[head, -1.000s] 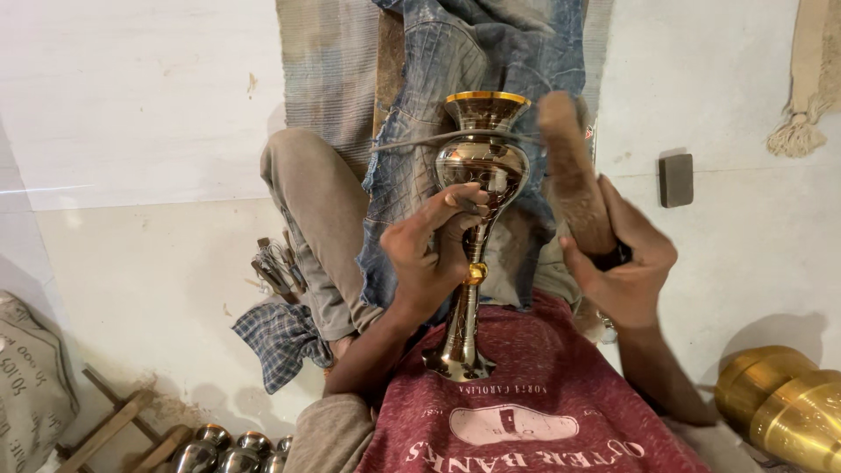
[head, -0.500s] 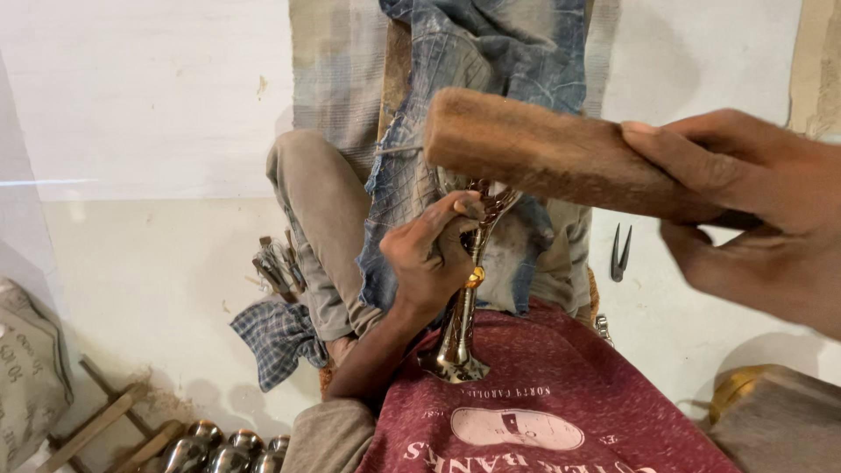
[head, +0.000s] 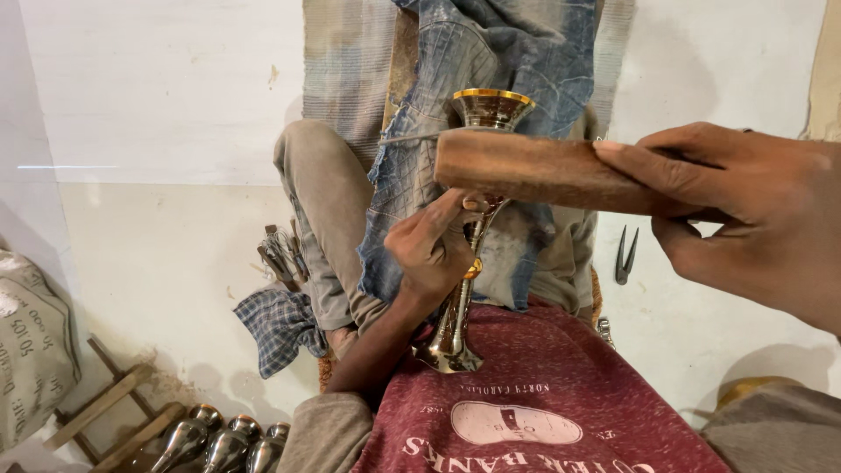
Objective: The person sits on the floor and polishes a brass candlestick, holding the piece steady with one hand while rubbing its surface with a wooden block, repositioning the candlestick to work different areas.
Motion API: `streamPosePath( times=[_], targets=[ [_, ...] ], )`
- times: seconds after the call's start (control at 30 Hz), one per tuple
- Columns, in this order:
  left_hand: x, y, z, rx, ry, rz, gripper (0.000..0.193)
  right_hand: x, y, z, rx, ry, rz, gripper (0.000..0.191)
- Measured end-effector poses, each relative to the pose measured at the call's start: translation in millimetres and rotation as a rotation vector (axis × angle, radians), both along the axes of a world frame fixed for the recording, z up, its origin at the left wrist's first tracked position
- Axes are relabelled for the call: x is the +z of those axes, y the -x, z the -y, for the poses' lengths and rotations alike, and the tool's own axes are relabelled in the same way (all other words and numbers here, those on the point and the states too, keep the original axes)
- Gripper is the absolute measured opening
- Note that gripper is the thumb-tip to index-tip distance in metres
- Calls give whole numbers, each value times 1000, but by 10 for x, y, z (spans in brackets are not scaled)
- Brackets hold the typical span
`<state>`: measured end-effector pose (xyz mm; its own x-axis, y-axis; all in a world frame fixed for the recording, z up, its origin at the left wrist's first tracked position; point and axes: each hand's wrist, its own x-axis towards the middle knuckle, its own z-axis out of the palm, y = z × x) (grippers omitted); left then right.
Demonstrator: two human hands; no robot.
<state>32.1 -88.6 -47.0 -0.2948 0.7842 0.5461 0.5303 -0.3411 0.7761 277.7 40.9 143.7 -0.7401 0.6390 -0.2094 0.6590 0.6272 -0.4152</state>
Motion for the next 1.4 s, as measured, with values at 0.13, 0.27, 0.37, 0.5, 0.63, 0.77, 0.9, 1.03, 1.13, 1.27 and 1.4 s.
streamPosePath(
  times=[0.13, 0.27, 0.37, 0.5, 0.63, 0.77, 0.9, 1.03, 1.13, 1.27, 1.4],
  targets=[
    [28, 39, 21, 36, 146, -43, 26, 6, -22, 29, 72, -108, 25, 73],
    [100, 72, -8, 5, 101, -76, 36, -2, -65, 28, 252, -349, 76, 75],
    [177, 90, 5, -110, 14, -47, 42, -22, -117, 30, 164, -261, 104, 71],
    [196, 103, -61, -143, 119, -86, 34, -81, -190, 76, 39, -142, 213, 73],
    [225, 160, -85, -206, 228, -188, 50, -245, -257, 175, -25, -141, -2, 68],
    [364, 251, -78, -287, 259, -290, 55, -516, -390, 342, -101, -191, -95, 62],
    [521, 275, -187, -373, 342, -386, 60, -911, -487, 518, -374, 108, -779, 59],
    [655, 251, -236, -451, 327, -444, 63, -1227, -502, 781, -361, -117, -631, 67],
    [692, 264, -267, -476, 525, -378, 61, -1320, -451, 1007, -563, 110, -849, 70],
    [686, 304, -201, -378, 289, 114, 65, -1339, -379, 1138, -624, 114, -728, 63],
    [565, 204, -158, -300, 243, 193, 56, -1330, -309, 1020, -664, 107, -745, 66]
  ],
)
